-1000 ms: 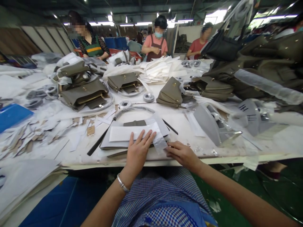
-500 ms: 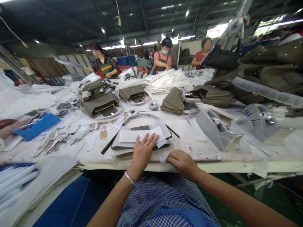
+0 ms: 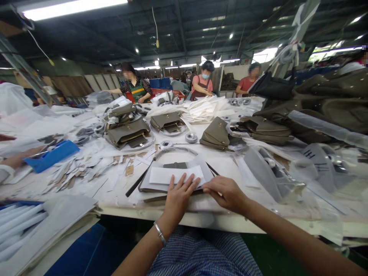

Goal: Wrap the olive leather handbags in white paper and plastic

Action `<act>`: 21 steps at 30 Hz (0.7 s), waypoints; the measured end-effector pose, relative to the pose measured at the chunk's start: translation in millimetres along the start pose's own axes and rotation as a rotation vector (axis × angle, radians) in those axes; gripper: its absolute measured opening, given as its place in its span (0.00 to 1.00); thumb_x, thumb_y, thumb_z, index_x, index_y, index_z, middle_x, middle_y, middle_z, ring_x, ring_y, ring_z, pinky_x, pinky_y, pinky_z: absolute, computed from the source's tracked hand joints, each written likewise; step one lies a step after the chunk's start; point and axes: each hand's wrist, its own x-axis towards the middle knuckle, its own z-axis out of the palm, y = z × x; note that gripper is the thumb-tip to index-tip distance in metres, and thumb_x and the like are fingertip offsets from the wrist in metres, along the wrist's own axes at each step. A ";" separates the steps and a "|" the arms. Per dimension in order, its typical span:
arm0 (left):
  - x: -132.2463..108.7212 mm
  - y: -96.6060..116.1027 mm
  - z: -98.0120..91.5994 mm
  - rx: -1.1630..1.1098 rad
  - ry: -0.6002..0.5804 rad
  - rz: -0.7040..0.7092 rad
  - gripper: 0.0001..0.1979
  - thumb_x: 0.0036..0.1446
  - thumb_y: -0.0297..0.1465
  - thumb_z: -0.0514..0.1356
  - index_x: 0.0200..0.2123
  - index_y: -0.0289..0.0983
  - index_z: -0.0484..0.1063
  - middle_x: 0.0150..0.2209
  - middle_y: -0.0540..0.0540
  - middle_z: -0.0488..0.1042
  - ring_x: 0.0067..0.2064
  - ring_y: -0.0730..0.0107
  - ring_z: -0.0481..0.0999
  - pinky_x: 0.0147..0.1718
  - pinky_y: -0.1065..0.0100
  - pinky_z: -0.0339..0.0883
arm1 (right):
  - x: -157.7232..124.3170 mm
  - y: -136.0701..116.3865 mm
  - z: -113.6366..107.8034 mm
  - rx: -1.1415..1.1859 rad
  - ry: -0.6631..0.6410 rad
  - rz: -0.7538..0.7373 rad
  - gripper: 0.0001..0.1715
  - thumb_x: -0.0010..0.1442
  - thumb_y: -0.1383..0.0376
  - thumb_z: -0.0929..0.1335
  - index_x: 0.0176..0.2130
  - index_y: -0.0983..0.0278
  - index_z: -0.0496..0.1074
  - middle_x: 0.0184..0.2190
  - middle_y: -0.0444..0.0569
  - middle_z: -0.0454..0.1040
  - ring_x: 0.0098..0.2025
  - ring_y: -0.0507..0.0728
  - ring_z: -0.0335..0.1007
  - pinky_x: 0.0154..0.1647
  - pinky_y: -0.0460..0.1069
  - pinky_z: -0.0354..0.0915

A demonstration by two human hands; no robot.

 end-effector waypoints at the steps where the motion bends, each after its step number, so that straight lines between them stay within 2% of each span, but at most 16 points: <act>1: -0.3 -0.3 1.3 -0.013 0.006 -0.007 0.27 0.68 0.33 0.51 0.67 0.54 0.51 0.65 0.52 0.63 0.66 0.62 0.61 0.66 0.42 0.49 | 20.0 10.4 0.7 -0.012 0.010 0.033 0.13 0.69 0.65 0.62 0.47 0.62 0.74 0.39 0.52 0.80 0.40 0.57 0.76 0.43 0.52 0.70; 3: -0.9 -0.6 2.8 -0.029 0.008 -0.014 0.26 0.69 0.35 0.49 0.68 0.55 0.50 0.65 0.54 0.63 0.67 0.64 0.60 0.66 0.42 0.48 | 59.2 33.2 10.7 -0.048 -0.077 0.081 0.17 0.69 0.65 0.61 0.53 0.63 0.73 0.49 0.54 0.78 0.51 0.58 0.74 0.53 0.54 0.68; 5: -1.5 -0.8 3.6 -0.026 0.008 -0.014 0.25 0.70 0.36 0.48 0.68 0.55 0.49 0.65 0.54 0.63 0.67 0.64 0.59 0.66 0.42 0.48 | 91.0 54.6 27.6 -0.113 -0.301 0.114 0.20 0.69 0.64 0.61 0.58 0.65 0.70 0.57 0.54 0.72 0.60 0.59 0.67 0.60 0.54 0.64; 7: -2.1 -1.1 4.6 -0.010 0.023 -0.007 0.25 0.70 0.36 0.48 0.67 0.55 0.50 0.65 0.53 0.63 0.67 0.63 0.60 0.66 0.43 0.49 | 110.2 70.7 44.8 -0.177 -0.511 0.142 0.22 0.69 0.61 0.62 0.58 0.66 0.70 0.58 0.55 0.72 0.60 0.59 0.67 0.60 0.53 0.63; 9: -2.5 -1.4 5.9 0.011 0.042 0.000 0.25 0.70 0.36 0.48 0.67 0.54 0.51 0.65 0.52 0.64 0.67 0.63 0.61 0.66 0.44 0.50 | 116.7 80.1 57.5 -0.223 -0.627 0.176 0.21 0.69 0.60 0.62 0.54 0.68 0.74 0.52 0.58 0.76 0.54 0.61 0.73 0.55 0.53 0.67; 12: -2.5 -1.8 7.1 0.034 0.044 0.007 0.25 0.70 0.37 0.48 0.67 0.55 0.51 0.65 0.53 0.63 0.67 0.63 0.61 0.66 0.45 0.51 | 114.3 85.3 65.5 -0.289 -0.692 0.242 0.23 0.70 0.60 0.60 0.46 0.70 0.78 0.43 0.63 0.80 0.46 0.64 0.78 0.48 0.55 0.70; 17: -2.3 -1.7 5.6 0.043 0.050 0.017 0.24 0.70 0.37 0.48 0.67 0.55 0.52 0.65 0.54 0.64 0.66 0.64 0.62 0.66 0.46 0.53 | 114.3 87.3 61.9 -0.338 -0.736 0.294 0.26 0.68 0.57 0.61 0.37 0.73 0.80 0.38 0.69 0.80 0.43 0.68 0.78 0.46 0.58 0.69; 19: -2.8 -1.6 5.2 0.041 0.052 0.022 0.24 0.69 0.38 0.49 0.67 0.55 0.52 0.65 0.54 0.64 0.66 0.64 0.62 0.66 0.46 0.53 | 111.4 87.7 55.9 -0.307 -0.737 0.270 0.25 0.68 0.58 0.61 0.37 0.71 0.81 0.38 0.67 0.80 0.44 0.67 0.78 0.48 0.58 0.68; 21: -3.3 -1.5 5.1 0.028 0.052 0.018 0.25 0.69 0.37 0.50 0.67 0.55 0.53 0.65 0.54 0.65 0.66 0.64 0.62 0.66 0.46 0.53 | 102.2 87.3 47.4 -0.253 -0.733 0.220 0.22 0.69 0.60 0.60 0.42 0.67 0.80 0.44 0.61 0.80 0.48 0.63 0.76 0.54 0.56 0.65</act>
